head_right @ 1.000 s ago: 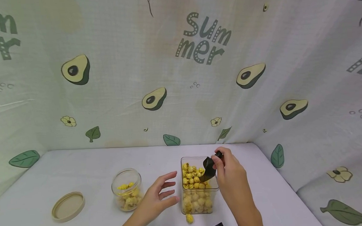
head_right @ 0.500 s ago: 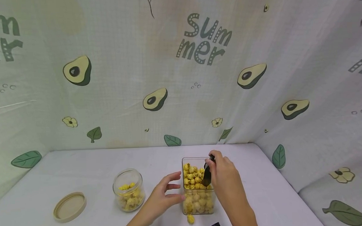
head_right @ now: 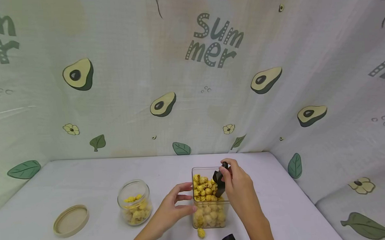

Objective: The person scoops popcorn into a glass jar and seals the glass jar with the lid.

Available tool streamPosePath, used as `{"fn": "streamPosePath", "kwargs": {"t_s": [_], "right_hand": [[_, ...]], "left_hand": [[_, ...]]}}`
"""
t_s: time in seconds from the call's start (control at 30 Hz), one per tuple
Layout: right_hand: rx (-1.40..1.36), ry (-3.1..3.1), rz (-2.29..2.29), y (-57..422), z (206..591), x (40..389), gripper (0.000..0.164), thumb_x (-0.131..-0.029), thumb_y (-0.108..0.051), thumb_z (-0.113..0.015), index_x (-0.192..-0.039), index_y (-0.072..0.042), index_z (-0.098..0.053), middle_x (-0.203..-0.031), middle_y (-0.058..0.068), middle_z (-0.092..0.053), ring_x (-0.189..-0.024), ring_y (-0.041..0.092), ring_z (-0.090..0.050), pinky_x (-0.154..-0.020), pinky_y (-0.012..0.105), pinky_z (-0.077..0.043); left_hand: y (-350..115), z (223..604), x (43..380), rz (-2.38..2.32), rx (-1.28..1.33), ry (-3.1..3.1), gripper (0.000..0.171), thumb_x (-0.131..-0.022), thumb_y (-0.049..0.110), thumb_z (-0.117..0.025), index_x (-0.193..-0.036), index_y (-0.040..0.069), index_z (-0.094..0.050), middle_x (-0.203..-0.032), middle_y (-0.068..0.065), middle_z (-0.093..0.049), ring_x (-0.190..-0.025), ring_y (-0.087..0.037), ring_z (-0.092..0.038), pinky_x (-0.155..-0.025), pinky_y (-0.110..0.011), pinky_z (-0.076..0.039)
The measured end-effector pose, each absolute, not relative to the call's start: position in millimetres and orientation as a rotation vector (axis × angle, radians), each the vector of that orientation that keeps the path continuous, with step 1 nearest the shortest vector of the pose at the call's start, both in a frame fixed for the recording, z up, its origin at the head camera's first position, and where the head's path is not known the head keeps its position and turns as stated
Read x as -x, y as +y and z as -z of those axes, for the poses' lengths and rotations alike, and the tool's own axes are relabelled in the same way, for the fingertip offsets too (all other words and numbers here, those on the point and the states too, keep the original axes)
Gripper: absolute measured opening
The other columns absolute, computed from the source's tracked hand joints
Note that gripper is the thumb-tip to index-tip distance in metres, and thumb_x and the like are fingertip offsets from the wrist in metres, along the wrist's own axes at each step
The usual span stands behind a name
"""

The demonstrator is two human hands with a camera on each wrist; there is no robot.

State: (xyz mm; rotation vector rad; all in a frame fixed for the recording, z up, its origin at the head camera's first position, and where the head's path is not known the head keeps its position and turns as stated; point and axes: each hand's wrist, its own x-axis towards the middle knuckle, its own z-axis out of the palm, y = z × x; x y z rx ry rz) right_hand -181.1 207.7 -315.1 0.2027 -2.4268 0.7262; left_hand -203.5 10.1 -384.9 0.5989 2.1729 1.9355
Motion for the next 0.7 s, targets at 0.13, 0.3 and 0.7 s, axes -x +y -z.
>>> {"fn": "streamPosePath", "kwargs": {"t_s": [0.13,0.3,0.7], "right_hand": [[-0.184,-2.443,-0.725,205.1,314.6,182.9,0.021,-0.097,-0.019,-0.048,-0.113,-0.005,-0.052,-0.070,0.000,-0.058,-0.057,0.006,-0.049,-0.048,0.022,-0.039],[-0.196,-2.429,-0.663,200.3,313.8,181.3,0.020,-0.095,-0.017,-0.052,-0.111,-0.005,-0.052,-0.070,-0.002,-0.056,-0.062,0.010,-0.055,-0.051,0.024,-0.043],[-0.251,-2.332,-0.588,196.1,321.4,186.9,0.017,-0.092,-0.010,-0.056,-0.107,-0.003,-0.054,-0.068,0.000,-0.054,-0.060,0.012,-0.055,-0.046,0.021,-0.039]], "left_hand": [[9.9,384.4,203.7,-1.937,-0.599,2.175,0.060,-0.079,0.017,-0.073,-0.132,0.015,-0.047,-0.129,-0.011,-0.047,-0.109,-0.026,-0.052,-0.084,-0.032,-0.051],[9.6,385.1,202.2,-1.932,-0.593,2.176,0.058,-0.080,0.019,-0.072,-0.132,0.015,-0.047,-0.128,-0.011,-0.047,-0.109,-0.025,-0.052,-0.086,-0.035,-0.052],[7.7,384.2,202.3,-1.935,-0.598,2.177,0.058,-0.081,0.021,-0.072,-0.133,0.017,-0.047,-0.129,-0.010,-0.047,-0.109,-0.024,-0.052,-0.086,-0.036,-0.051]]}}
